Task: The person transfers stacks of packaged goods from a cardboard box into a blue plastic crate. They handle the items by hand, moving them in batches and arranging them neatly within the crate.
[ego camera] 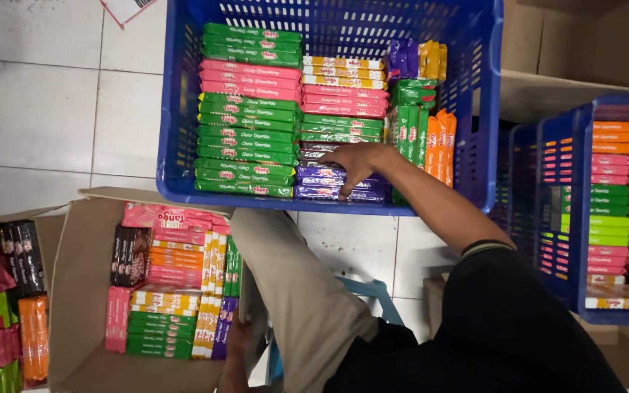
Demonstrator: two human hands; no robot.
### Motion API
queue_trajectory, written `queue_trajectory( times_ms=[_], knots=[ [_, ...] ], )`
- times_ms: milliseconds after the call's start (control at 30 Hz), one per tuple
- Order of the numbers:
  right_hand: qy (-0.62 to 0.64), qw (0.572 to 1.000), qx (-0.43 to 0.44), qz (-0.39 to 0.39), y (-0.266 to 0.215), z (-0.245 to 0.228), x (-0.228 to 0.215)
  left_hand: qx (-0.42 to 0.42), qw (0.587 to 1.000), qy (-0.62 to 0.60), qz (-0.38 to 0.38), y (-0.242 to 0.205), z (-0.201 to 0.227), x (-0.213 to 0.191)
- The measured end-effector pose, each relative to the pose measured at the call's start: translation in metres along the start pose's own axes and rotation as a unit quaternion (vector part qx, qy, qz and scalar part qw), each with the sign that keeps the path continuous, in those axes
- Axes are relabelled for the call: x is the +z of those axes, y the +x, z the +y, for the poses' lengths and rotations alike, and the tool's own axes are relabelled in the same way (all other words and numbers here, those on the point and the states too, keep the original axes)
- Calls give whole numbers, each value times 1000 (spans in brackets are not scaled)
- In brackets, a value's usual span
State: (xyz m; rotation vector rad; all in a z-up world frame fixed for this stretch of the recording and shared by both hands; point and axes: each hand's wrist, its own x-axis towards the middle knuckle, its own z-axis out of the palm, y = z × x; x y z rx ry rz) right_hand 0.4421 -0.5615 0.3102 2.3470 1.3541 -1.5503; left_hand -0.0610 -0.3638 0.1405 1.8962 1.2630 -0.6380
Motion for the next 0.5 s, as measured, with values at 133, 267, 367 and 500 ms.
queue_trajectory(
  times_ms=[133, 267, 367, 500],
  knots=[
    [8, 1000, 8, 8, -14, -14, -10, 13, 1000, -2, -21, 16, -36, 15],
    [-1, 1000, 8, -11, -3, -10, -1, 32, 999, -2, 4, 21, -48, 23],
    [-9, 996, 50, -72, 3, -15, 4, 46, 998, -32, 1, 24, -48, 24],
    [-50, 995, 65, -50, -7, -29, -2, 21, 1000, -8, -9, 25, -48, 25]
  ],
)
